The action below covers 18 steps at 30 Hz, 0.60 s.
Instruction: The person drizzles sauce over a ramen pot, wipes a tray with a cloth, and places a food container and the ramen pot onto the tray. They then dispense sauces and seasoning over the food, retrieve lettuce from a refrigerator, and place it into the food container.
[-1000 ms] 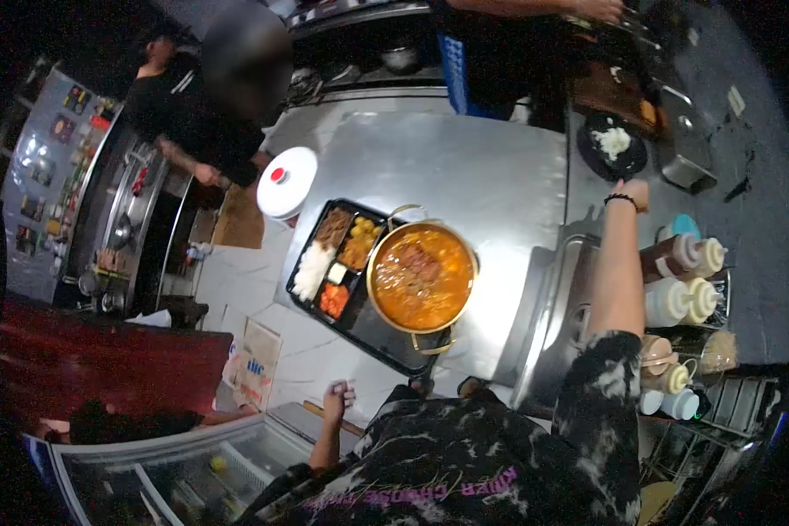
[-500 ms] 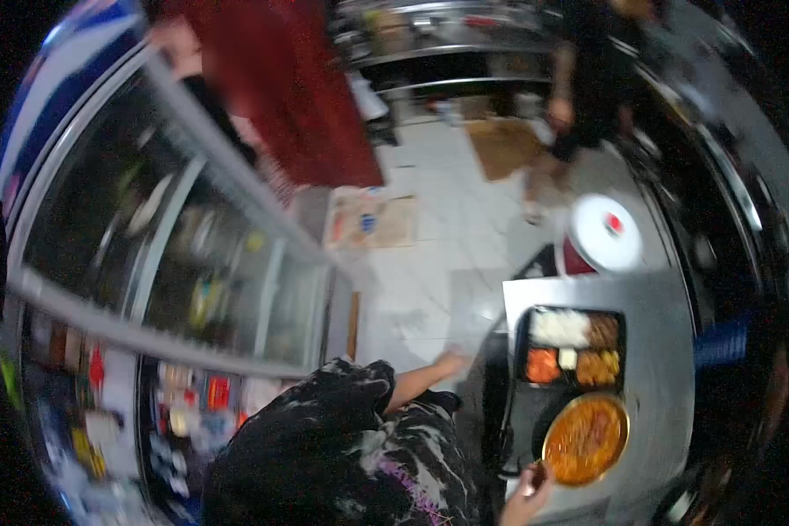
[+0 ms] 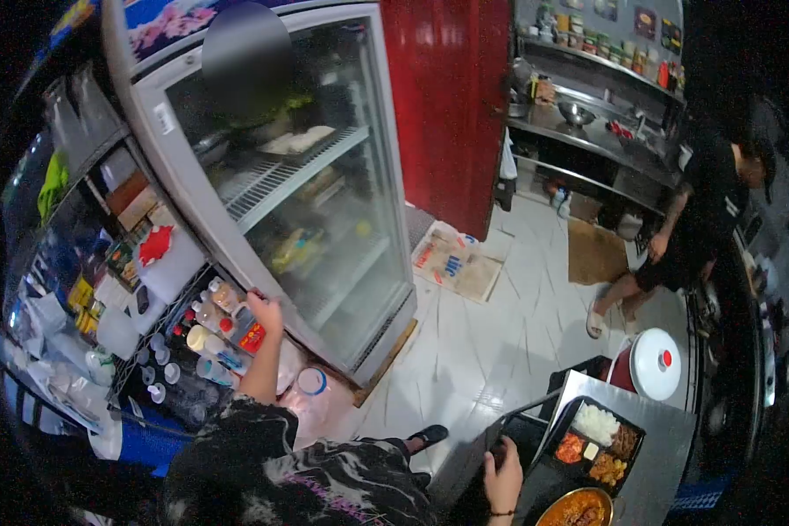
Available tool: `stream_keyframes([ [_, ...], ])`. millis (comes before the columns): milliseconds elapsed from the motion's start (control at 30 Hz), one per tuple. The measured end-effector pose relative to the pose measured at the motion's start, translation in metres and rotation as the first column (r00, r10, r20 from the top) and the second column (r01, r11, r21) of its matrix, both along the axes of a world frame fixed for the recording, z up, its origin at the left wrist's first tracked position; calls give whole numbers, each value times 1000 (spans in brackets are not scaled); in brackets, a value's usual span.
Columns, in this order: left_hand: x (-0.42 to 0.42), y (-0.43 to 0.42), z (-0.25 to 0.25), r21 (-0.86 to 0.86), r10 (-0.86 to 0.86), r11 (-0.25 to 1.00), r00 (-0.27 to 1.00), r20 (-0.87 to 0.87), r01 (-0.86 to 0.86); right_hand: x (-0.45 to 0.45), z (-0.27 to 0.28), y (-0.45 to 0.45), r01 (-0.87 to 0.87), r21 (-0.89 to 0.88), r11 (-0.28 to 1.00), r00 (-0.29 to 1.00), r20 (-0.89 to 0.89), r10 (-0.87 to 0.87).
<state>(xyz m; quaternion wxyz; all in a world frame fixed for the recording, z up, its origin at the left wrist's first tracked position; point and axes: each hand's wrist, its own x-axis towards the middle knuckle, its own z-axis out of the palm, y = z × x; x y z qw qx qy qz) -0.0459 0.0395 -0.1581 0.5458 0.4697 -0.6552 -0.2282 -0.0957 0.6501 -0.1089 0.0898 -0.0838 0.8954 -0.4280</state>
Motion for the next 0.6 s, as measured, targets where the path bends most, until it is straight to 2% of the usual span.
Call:
stream_keyframes([
  [67,-10,10,-3,-21,90,996,995,43,-89,-16,6,-37,-203,-102,974,978,-72,196],
  [100,-9,9,-9,0,63,998,997,51,-63,-18,25,-65,-292,-139,946,956,-66,285],
  [167,0,48,13,97,-1,995,997,77,-7,-14,53,-121,-472,-194,860,882,-112,458],
  [200,-3,53,-10,157,-97,982,992,-76,108,-12,57,-147,-562,-206,801,826,-173,536],
  [233,-9,59,-38,188,-186,954,954,-237,233,-10,63,-175,-573,-203,794,818,-190,542],
  [267,-6,97,-22,124,-189,971,973,-129,205,-8,69,-202,-640,-149,754,746,-355,563],
  [300,0,123,-20,288,-375,840,876,-304,459,-8,74,-225,-694,-83,715,647,-507,569],
  [333,9,153,15,334,-478,792,860,-180,510,-10,76,-243,-699,-74,711,634,-524,568],
  [367,11,153,-44,321,-658,533,622,-424,783,-13,76,-260,-615,-168,771,703,-561,438],
  [400,21,161,-21,353,-815,337,458,-354,873,-15,76,-276,-522,-271,809,760,-579,296],
  [433,26,162,4,165,-938,204,241,-250,965,-20,77,-287,-429,-430,794,852,-485,197],
  [467,30,158,27,0,-996,25,24,-91,1000,-28,83,-296,-368,-512,776,887,-443,129],
  [500,37,150,51,217,-996,62,46,76,974,-39,84,-303,-300,-590,749,919,-390,61],
  [533,41,133,66,417,-970,130,28,242,900,-59,44,-305,-129,-571,811,947,-312,-69],
  [567,40,111,57,420,-991,88,35,132,903,-79,42,-306,-29,-599,800,925,-319,-205],
  [600,39,86,54,437,-996,86,77,39,895,-81,78,-308,54,-628,776,898,-309,-313],
])
